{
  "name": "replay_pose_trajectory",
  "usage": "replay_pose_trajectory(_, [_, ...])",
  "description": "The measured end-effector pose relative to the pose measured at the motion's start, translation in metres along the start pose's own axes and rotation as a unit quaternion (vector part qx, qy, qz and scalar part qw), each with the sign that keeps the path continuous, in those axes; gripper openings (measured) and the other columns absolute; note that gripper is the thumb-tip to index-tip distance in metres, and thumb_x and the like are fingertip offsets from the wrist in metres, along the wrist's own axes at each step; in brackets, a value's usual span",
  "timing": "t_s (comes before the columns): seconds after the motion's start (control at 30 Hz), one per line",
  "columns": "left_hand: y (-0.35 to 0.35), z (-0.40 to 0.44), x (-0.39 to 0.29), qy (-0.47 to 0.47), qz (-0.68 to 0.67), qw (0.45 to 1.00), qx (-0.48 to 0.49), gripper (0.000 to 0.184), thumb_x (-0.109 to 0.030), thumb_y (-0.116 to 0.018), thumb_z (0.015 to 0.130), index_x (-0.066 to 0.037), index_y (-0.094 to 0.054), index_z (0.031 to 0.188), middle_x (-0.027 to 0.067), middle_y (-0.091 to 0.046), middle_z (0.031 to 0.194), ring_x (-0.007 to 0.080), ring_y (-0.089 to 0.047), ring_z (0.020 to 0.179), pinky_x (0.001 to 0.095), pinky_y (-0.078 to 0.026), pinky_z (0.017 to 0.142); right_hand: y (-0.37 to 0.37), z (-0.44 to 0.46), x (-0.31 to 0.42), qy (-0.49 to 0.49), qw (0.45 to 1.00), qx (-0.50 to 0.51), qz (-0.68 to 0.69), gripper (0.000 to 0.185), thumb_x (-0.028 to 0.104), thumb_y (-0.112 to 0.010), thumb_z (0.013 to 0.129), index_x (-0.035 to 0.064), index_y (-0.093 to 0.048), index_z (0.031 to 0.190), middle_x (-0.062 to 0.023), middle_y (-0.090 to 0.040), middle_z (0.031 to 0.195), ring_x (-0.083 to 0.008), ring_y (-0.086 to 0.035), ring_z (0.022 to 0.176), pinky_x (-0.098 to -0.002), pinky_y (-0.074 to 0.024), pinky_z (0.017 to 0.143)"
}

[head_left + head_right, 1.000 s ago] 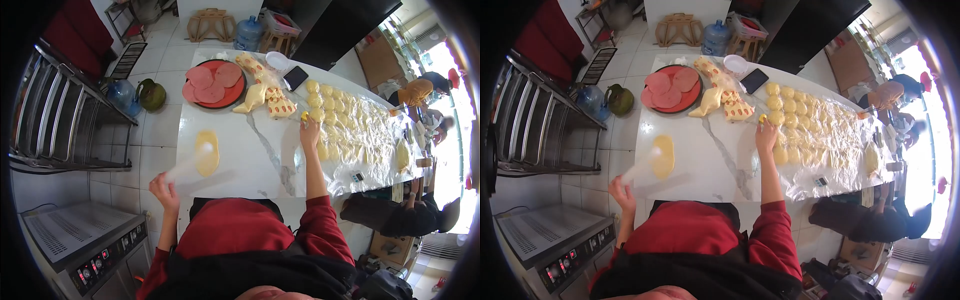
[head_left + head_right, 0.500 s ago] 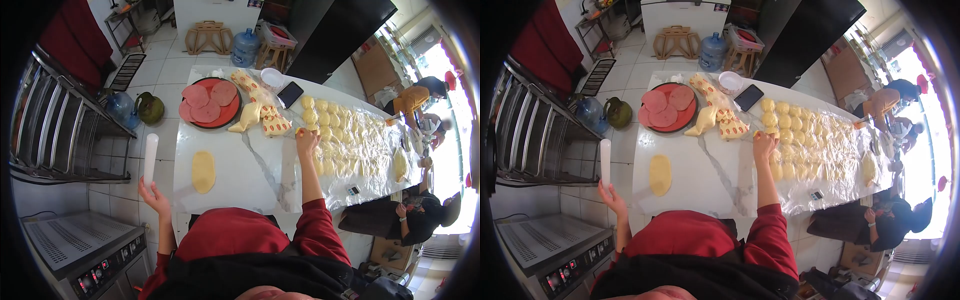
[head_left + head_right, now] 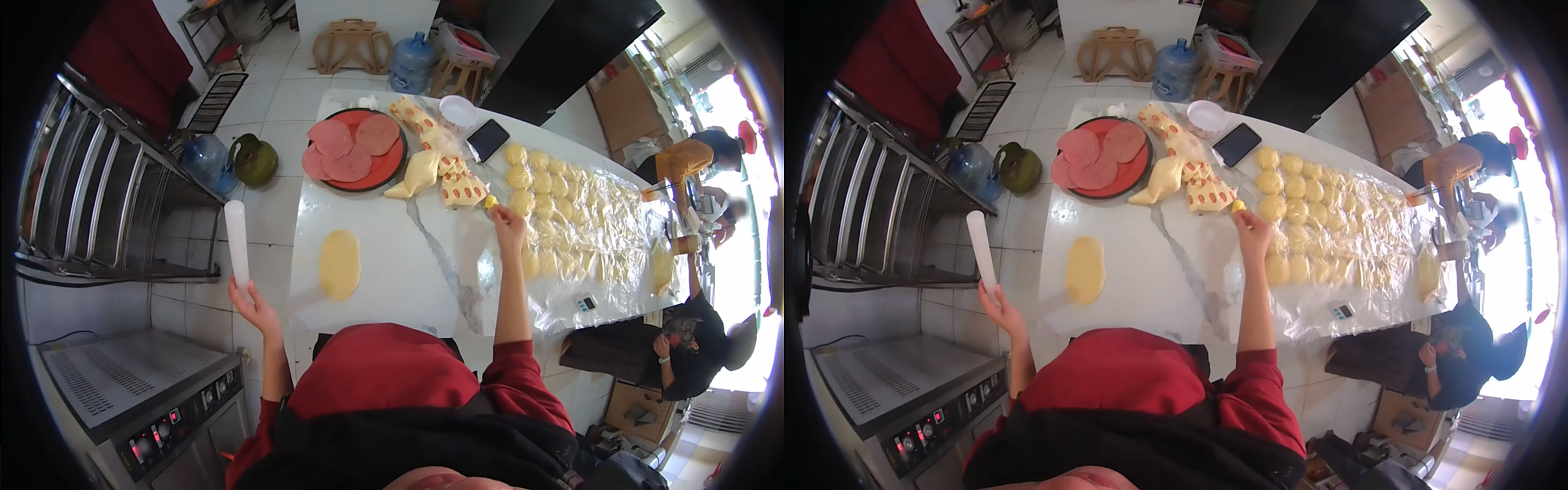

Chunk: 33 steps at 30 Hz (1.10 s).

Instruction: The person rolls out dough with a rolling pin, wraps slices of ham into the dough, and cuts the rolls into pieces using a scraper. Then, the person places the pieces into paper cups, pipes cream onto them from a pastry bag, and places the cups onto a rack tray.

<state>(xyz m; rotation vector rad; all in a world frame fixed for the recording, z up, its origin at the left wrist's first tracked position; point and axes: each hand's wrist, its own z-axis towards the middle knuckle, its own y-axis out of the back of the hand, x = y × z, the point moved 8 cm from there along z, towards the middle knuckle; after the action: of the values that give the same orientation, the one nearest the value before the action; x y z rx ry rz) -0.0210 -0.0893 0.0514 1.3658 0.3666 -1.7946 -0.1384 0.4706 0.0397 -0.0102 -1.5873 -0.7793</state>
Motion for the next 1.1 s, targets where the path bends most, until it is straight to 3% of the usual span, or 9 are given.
replay_pose_trajectory(0.13, [0.000, -0.004, -0.004, 0.020, -0.043, 0.999, 0.006, 0.039, -0.017, -0.046, 0.090, 0.005, -0.037, 0.120, 0.0138, -0.043, 0.118, 0.0204, -0.042, 0.107, 0.0312, -0.031, 0.093, -0.071, -0.106, -0.008, 0.005, 0.976, 0.216, 0.030, 0.015, 0.011, -0.063, 0.076, 0.0041, -0.066, 0.088, -0.0034, -0.064, 0.075, -0.0080, -0.056, 0.066, -0.0237, -0.0448, 0.063])
replay_pose_trajectory(0.2, [0.000, -0.008, -0.004, 0.036, -0.063, 0.997, 0.008, 0.039, -0.018, -0.046, 0.090, 0.005, -0.037, 0.121, 0.0130, -0.043, 0.118, 0.0194, -0.042, 0.107, 0.0302, -0.031, 0.092, -0.085, -0.154, 0.027, 0.185, 0.948, 0.236, -0.110, 0.021, 0.006, -0.057, 0.076, 0.0066, -0.065, 0.095, -0.0131, -0.059, 0.103, -0.0253, -0.056, 0.090, -0.0351, -0.0445, 0.076])
replay_pose_trajectory(0.37, [-0.002, -0.020, -0.004, 0.042, -0.094, 0.994, 0.036, 0.039, -0.018, -0.045, 0.090, 0.004, -0.036, 0.121, 0.0118, -0.044, 0.116, 0.0177, -0.043, 0.105, 0.0290, -0.032, 0.091, -0.111, -0.179, 0.035, 0.296, 0.897, 0.136, -0.299, 0.045, 0.012, -0.044, 0.084, 0.0074, -0.037, 0.129, -0.0109, -0.034, 0.134, -0.0279, -0.031, 0.124, -0.0355, -0.0242, 0.102])
replay_pose_trajectory(0.5, [0.003, -0.024, -0.014, 0.019, -0.073, 0.997, 0.036, 0.040, -0.019, -0.045, 0.091, 0.004, -0.036, 0.122, 0.0115, -0.044, 0.116, 0.0168, -0.043, 0.104, 0.0285, -0.032, 0.090, -0.094, -0.214, 0.021, 0.292, 0.851, 0.278, -0.336, 0.053, 0.022, -0.043, 0.086, 0.0014, -0.027, 0.132, -0.0151, -0.028, 0.137, -0.0257, -0.023, 0.129, -0.0385, -0.0174, 0.105])
replay_pose_trajectory(0.63, [0.006, -0.027, -0.005, 0.040, -0.094, 0.993, 0.052, 0.040, -0.019, -0.044, 0.091, 0.004, -0.036, 0.122, 0.0113, -0.044, 0.115, 0.0171, -0.043, 0.104, 0.0284, -0.032, 0.090, -0.103, -0.155, 0.033, 0.239, 0.893, 0.111, -0.365, 0.058, 0.028, -0.042, 0.086, -0.0031, -0.024, 0.132, -0.0169, -0.027, 0.137, -0.0268, -0.022, 0.129, -0.0398, -0.0152, 0.106])
replay_pose_trajectory(0.8, [-0.001, -0.024, 0.008, 0.048, -0.098, 0.991, 0.079, 0.038, -0.019, -0.045, 0.091, 0.003, -0.038, 0.120, 0.0106, -0.045, 0.113, 0.0150, -0.044, 0.102, 0.0272, -0.034, 0.087, -0.140, -0.228, 0.050, 0.299, 0.859, 0.273, -0.313, 0.061, 0.030, -0.043, 0.086, -0.0050, -0.023, 0.132, -0.0175, -0.024, 0.138, -0.0266, -0.021, 0.129, -0.0418, -0.0140, 0.106])
replay_pose_trajectory(0.87, [-0.006, -0.022, 0.012, 0.091, -0.151, 0.978, 0.110, 0.037, -0.020, -0.049, 0.089, 0.003, -0.042, 0.116, 0.0084, -0.051, 0.102, 0.0133, -0.049, 0.092, 0.0265, -0.039, 0.079, -0.110, -0.223, 0.021, 0.265, 0.843, 0.324, -0.337, 0.062, 0.031, -0.043, 0.086, -0.0061, -0.022, 0.131, -0.0183, -0.023, 0.139, -0.0274, -0.021, 0.129, -0.0420, -0.0140, 0.106])
replay_pose_trajectory(1.0, [-0.034, -0.034, 0.012, 0.195, -0.091, 0.946, 0.240, 0.029, -0.022, -0.056, 0.085, 0.000, -0.051, 0.103, -0.0007, -0.052, 0.064, 0.0094, -0.051, 0.058, 0.0232, -0.041, 0.052, -0.098, -0.163, 0.034, 0.224, 0.880, 0.129, -0.399, 0.061, 0.029, -0.045, 0.085, -0.0036, -0.023, 0.132, -0.0162, -0.023, 0.139, -0.0261, -0.021, 0.130, -0.0424, -0.0136, 0.106])
replay_pose_trajectory(1.1, [-0.063, -0.044, -0.005, 0.122, -0.063, 0.951, 0.276, 0.023, -0.022, -0.061, 0.082, -0.001, -0.056, 0.090, -0.0027, -0.049, 0.054, 0.0097, -0.048, 0.047, 0.0237, -0.038, 0.045, -0.141, -0.191, 0.045, 0.264, 0.897, 0.146, -0.324, 0.058, 0.024, -0.048, 0.084, 0.0013, -0.026, 0.133, -0.0171, -0.021, 0.140, -0.0275, -0.021, 0.129, -0.0417, -0.0136, 0.106])
